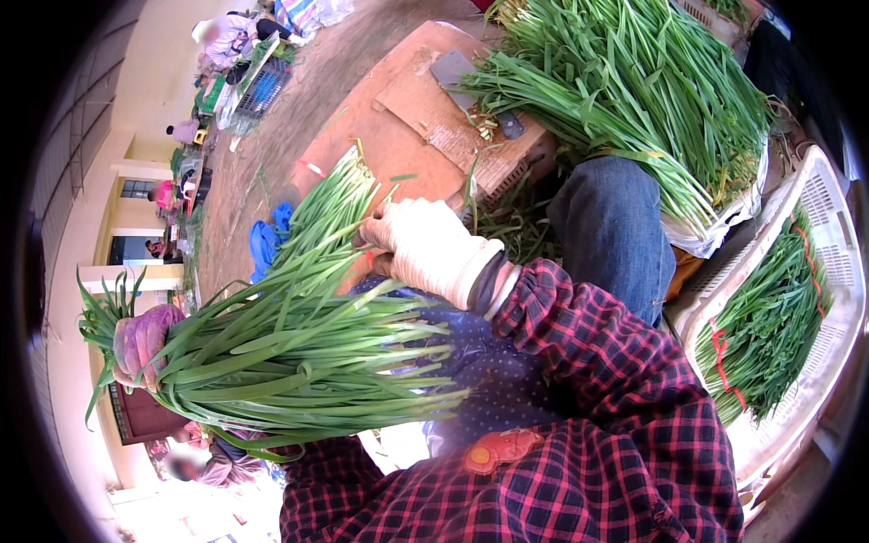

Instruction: The person sorts bunches of green leaves, ties them with red plastic strips, and trims the root ends with a cleaver.

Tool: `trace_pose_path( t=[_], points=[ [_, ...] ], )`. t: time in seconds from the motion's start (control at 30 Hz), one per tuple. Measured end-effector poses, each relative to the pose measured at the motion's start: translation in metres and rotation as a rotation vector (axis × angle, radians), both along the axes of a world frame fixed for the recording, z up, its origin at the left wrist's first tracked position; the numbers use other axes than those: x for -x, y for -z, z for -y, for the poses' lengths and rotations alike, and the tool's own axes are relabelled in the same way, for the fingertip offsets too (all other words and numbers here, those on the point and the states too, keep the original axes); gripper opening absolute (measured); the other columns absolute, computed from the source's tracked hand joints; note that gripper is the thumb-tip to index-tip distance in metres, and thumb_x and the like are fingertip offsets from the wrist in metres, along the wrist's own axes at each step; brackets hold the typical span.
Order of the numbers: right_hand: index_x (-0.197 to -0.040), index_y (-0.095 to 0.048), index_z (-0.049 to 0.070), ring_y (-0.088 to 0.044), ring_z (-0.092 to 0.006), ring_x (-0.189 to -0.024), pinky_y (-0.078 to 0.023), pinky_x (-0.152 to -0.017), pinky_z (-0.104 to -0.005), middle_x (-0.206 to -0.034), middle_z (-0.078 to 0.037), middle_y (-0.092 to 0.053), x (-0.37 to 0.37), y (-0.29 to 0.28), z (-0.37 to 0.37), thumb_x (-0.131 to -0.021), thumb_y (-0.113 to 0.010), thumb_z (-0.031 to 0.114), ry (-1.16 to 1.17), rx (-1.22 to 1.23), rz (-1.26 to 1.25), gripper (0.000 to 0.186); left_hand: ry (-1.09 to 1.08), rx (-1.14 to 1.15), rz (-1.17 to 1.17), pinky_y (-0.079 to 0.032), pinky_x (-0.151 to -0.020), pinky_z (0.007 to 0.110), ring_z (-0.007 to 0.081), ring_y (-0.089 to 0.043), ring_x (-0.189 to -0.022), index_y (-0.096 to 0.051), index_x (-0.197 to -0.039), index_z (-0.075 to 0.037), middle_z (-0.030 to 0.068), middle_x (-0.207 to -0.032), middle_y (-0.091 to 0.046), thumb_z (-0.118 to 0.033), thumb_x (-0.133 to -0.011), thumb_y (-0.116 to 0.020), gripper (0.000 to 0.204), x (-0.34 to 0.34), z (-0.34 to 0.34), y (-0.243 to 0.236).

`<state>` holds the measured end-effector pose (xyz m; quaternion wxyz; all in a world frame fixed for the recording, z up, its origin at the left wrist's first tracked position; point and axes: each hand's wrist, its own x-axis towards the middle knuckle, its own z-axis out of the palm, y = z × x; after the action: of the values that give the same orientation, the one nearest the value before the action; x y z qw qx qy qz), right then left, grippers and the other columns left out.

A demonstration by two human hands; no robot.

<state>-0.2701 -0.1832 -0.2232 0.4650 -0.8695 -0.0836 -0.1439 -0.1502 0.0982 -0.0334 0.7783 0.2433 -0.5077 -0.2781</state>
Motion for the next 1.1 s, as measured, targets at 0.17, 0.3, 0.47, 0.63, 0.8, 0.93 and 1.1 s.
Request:
trace_pose_path(
  t=[0.17,0.3,0.47,0.63,0.8,0.93,1.1],
  points=[
    [-0.093,-0.069,0.014,-0.063,-0.0314,-0.091,-0.051,-0.078,-0.0428,-0.092,-0.008,-0.064,0.002,-0.005,-0.005,-0.078,-0.074,0.026,0.031,0.088,0.074,0.02,0.012,0.008,-0.005,-0.05,-0.064,0.025,0.0086,-0.063,-0.057,-0.054,-0.075,-0.015,-0.0032,-0.068,-0.068,-0.024,-0.088,-0.063,0.019,-0.004,-0.003,0.001],
    [-0.092,-0.069,0.013,-0.063,-0.0318,-0.089,-0.051,-0.076,-0.0437,-0.092,-0.008,-0.064,0.001,-0.003,-0.003,-0.078,-0.073,0.026,0.002,0.068,0.091,0.02,0.031,0.007,-0.001,-0.05,-0.064,0.025,0.0086,-0.063,-0.057,-0.054,-0.075,-0.015,-0.0029,-0.068,-0.068,-0.023,-0.088,-0.063,0.018,-0.005,0.001,0.004],
    [-0.089,-0.068,0.01,-0.064,-0.0328,-0.082,-0.052,-0.071,-0.0451,-0.088,-0.01,-0.063,0.005,0.012,0.002,-0.079,-0.073,0.026,0.031,-0.057,0.13,0.02,0.069,0.011,0.0,-0.05,-0.063,0.025,0.0087,-0.063,-0.057,-0.054,-0.076,-0.015,-0.0026,-0.068,-0.068,-0.023,-0.088,-0.063,0.018,-0.008,0.011,0.008],
    [-0.092,-0.072,0.013,-0.06,-0.0325,-0.095,-0.052,-0.078,-0.0442,-0.093,-0.008,-0.062,0.011,-0.016,-0.001,-0.07,-0.073,0.023,0.081,0.113,0.236,0.024,0.126,-0.003,0.013,-0.05,-0.063,0.025,0.0087,-0.064,-0.056,-0.054,-0.076,-0.015,-0.0023,-0.068,-0.068,-0.022,-0.088,-0.063,0.017,-0.014,0.017,0.013],
    [-0.092,-0.074,0.014,-0.061,-0.0321,-0.1,-0.052,-0.085,-0.0437,-0.103,-0.01,-0.065,0.007,0.025,0.015,-0.074,-0.068,0.02,0.085,0.348,-0.26,0.02,-0.011,-0.029,-0.004,-0.05,-0.069,0.026,0.0088,-0.064,-0.059,-0.054,-0.074,-0.015,-0.0028,-0.067,-0.067,-0.022,-0.088,-0.063,0.018,-0.016,0.005,0.002],
    [-0.093,-0.072,0.014,-0.068,-0.0322,-0.09,-0.054,-0.077,-0.042,-0.089,-0.011,-0.07,0.025,0.077,0.032,-0.084,-0.062,0.021,0.136,0.499,-0.485,0.015,-0.016,-0.042,0.014,-0.05,-0.073,0.026,0.0085,-0.064,-0.061,-0.054,-0.074,-0.016,-0.0038,-0.067,-0.066,-0.023,-0.088,-0.063,0.018,-0.035,0.001,-0.001],
    [-0.1,-0.067,0.011,-0.065,-0.0352,-0.085,-0.053,-0.076,-0.0438,-0.089,-0.012,-0.067,0.034,0.02,0.005,-0.081,-0.07,0.031,0.05,-0.076,-0.175,0.029,-0.039,-0.082,-0.008,-0.048,-0.076,0.026,0.0084,-0.063,-0.064,-0.053,-0.074,-0.016,-0.006,-0.067,-0.064,-0.025,-0.089,-0.063,0.02,-0.031,-0.006,-0.009]
  ],
)
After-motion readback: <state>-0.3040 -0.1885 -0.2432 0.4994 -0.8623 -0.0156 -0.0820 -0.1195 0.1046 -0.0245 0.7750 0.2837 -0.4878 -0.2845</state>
